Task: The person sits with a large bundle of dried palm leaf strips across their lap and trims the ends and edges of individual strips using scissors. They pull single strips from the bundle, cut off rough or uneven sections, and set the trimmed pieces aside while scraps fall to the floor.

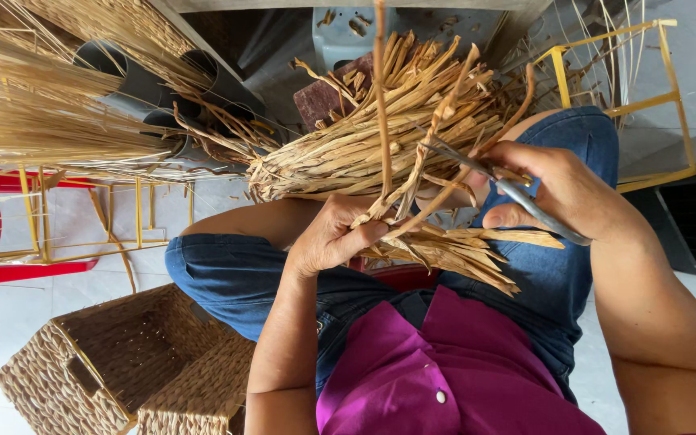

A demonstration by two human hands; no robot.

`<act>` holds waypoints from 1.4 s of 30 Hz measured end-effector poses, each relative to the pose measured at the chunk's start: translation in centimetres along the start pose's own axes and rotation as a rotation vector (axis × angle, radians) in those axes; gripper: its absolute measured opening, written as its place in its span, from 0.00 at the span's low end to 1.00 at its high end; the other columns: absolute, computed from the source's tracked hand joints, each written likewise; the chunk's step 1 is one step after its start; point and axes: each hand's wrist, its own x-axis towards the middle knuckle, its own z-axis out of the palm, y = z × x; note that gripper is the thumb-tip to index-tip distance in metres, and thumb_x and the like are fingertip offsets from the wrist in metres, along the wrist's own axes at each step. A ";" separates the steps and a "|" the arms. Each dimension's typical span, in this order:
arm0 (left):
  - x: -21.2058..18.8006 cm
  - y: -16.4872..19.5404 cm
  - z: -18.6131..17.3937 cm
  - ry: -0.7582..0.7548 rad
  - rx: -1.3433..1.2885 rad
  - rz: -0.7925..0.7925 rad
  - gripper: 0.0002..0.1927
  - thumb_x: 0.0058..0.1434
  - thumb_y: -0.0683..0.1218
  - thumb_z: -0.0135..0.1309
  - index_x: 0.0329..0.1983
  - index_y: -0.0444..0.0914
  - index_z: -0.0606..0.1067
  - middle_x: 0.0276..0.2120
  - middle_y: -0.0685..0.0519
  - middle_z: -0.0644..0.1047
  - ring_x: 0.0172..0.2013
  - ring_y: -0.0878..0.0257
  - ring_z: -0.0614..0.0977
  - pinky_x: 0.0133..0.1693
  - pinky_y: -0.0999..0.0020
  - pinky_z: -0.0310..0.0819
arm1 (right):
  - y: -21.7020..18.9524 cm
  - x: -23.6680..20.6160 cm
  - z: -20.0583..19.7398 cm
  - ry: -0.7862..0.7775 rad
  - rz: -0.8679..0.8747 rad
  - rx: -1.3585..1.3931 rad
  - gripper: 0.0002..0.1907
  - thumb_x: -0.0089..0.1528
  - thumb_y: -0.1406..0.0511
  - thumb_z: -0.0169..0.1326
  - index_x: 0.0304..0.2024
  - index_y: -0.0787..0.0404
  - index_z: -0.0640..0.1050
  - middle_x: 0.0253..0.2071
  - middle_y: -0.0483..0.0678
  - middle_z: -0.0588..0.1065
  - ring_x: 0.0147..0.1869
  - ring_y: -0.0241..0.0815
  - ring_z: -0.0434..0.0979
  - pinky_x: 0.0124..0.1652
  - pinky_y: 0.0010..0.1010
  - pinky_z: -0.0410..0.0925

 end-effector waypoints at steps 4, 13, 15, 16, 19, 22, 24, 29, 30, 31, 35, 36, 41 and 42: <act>0.1 -0.8 0.0 0.032 0.113 0.008 0.16 0.68 0.48 0.50 0.47 0.33 0.82 0.22 0.54 0.77 0.23 0.70 0.76 0.29 0.73 0.71 | 0.4 0.0 1.1 0.033 0.152 -0.093 0.31 0.45 0.62 0.74 0.50 0.64 0.80 0.34 0.48 0.81 0.35 0.38 0.81 0.37 0.30 0.72; -1.2 -4.5 -0.5 0.264 -0.149 0.001 0.19 0.68 0.48 0.50 0.53 0.32 0.82 0.22 0.59 0.71 0.26 0.71 0.71 0.31 0.74 0.65 | 2.1 -2.8 1.2 0.377 0.036 0.641 0.20 0.67 0.58 0.63 0.51 0.67 0.77 0.29 0.44 0.71 0.28 0.32 0.69 0.28 0.21 0.62; -1.6 -5.0 -0.9 0.324 -0.201 -0.015 0.19 0.69 0.49 0.50 0.53 0.32 0.81 0.23 0.58 0.72 0.26 0.71 0.71 0.30 0.74 0.64 | 2.1 -3.6 2.0 0.480 -0.006 0.717 0.26 0.68 0.53 0.61 0.56 0.69 0.75 0.34 0.46 0.73 0.34 0.33 0.72 0.35 0.21 0.65; -1.8 -5.2 -1.1 0.355 -0.226 -0.024 0.20 0.69 0.50 0.49 0.53 0.32 0.81 0.23 0.58 0.73 0.25 0.71 0.71 0.30 0.75 0.64 | 2.1 -3.9 2.6 0.532 -0.027 0.756 0.29 0.69 0.51 0.60 0.58 0.69 0.73 0.37 0.47 0.74 0.37 0.34 0.73 0.38 0.21 0.66; -2.2 -5.6 -1.5 0.390 -0.283 0.001 0.20 0.70 0.50 0.50 0.52 0.31 0.81 0.23 0.58 0.73 0.26 0.71 0.72 0.31 0.75 0.64 | 2.2 -4.5 4.8 0.480 0.079 0.832 0.33 0.67 0.49 0.62 0.61 0.67 0.72 0.44 0.50 0.75 0.43 0.35 0.73 0.47 0.26 0.68; -2.3 -5.7 -1.6 0.388 -0.327 0.034 0.19 0.70 0.50 0.51 0.51 0.30 0.81 0.26 0.56 0.76 0.26 0.71 0.71 0.32 0.73 0.63 | 2.4 -4.6 6.2 0.243 0.262 0.803 0.35 0.60 0.50 0.62 0.61 0.66 0.73 0.46 0.51 0.76 0.44 0.34 0.74 0.44 0.24 0.69; -2.3 -5.6 -1.4 0.368 -0.277 -0.017 0.20 0.70 0.50 0.51 0.52 0.30 0.81 0.23 0.58 0.73 0.25 0.72 0.70 0.30 0.74 0.62 | 2.6 -4.5 7.1 0.175 0.293 0.756 0.33 0.60 0.52 0.62 0.60 0.65 0.74 0.46 0.51 0.77 0.42 0.34 0.73 0.42 0.24 0.69; -1.8 -4.9 -0.7 0.275 -0.197 -0.007 0.19 0.69 0.50 0.51 0.53 0.31 0.81 0.23 0.60 0.70 0.26 0.72 0.69 0.30 0.75 0.61 | 3.8 -4.2 7.8 0.136 0.195 0.666 0.27 0.62 0.57 0.63 0.58 0.66 0.75 0.37 0.45 0.73 0.39 0.30 0.70 0.38 0.21 0.65; -1.7 -4.8 -0.6 0.265 -0.173 0.006 0.19 0.70 0.50 0.50 0.53 0.32 0.81 0.23 0.60 0.70 0.26 0.72 0.69 0.31 0.74 0.62 | 4.1 -4.2 7.9 0.152 0.219 0.673 0.26 0.61 0.59 0.64 0.57 0.68 0.77 0.32 0.45 0.70 0.33 0.30 0.66 0.33 0.21 0.61; -1.6 -4.6 -0.6 0.255 -0.149 0.020 0.19 0.70 0.49 0.50 0.53 0.32 0.82 0.23 0.60 0.69 0.27 0.72 0.69 0.32 0.74 0.62 | 4.4 -4.2 7.9 0.167 0.242 0.680 0.25 0.60 0.60 0.66 0.55 0.69 0.79 0.26 0.44 0.68 0.27 0.30 0.63 0.28 0.21 0.57; -1.5 -3.7 -0.5 0.200 -0.149 0.008 0.16 0.70 0.47 0.52 0.47 0.31 0.82 0.25 0.56 0.73 0.28 0.69 0.74 0.33 0.70 0.74 | 5.0 -4.5 7.0 0.263 0.305 0.744 0.21 0.62 0.61 0.63 0.52 0.70 0.77 0.28 0.41 0.70 0.25 0.29 0.64 0.24 0.21 0.59; -1.6 -3.4 -0.5 0.178 -0.071 0.042 0.16 0.69 0.47 0.51 0.48 0.31 0.82 0.26 0.56 0.75 0.29 0.69 0.74 0.33 0.71 0.71 | 5.0 -4.5 6.3 0.263 0.311 0.780 0.21 0.64 0.61 0.62 0.53 0.69 0.77 0.28 0.41 0.68 0.26 0.29 0.64 0.25 0.21 0.59; -1.6 -1.4 0.1 0.013 -0.012 0.000 0.15 0.66 0.46 0.51 0.50 0.33 0.81 0.33 0.51 0.82 0.31 0.67 0.80 0.34 0.71 0.75 | 5.1 -2.9 3.0 0.070 0.177 0.704 0.30 0.63 0.55 0.61 0.62 0.65 0.74 0.41 0.45 0.74 0.42 0.30 0.70 0.42 0.22 0.66; -1.5 -1.1 0.4 -0.017 0.006 0.011 0.15 0.66 0.46 0.51 0.50 0.33 0.81 0.34 0.50 0.83 0.31 0.66 0.81 0.34 0.71 0.75 | 5.1 -2.1 2.6 0.028 0.173 0.679 0.32 0.62 0.54 0.62 0.62 0.65 0.73 0.43 0.46 0.75 0.44 0.31 0.72 0.46 0.24 0.67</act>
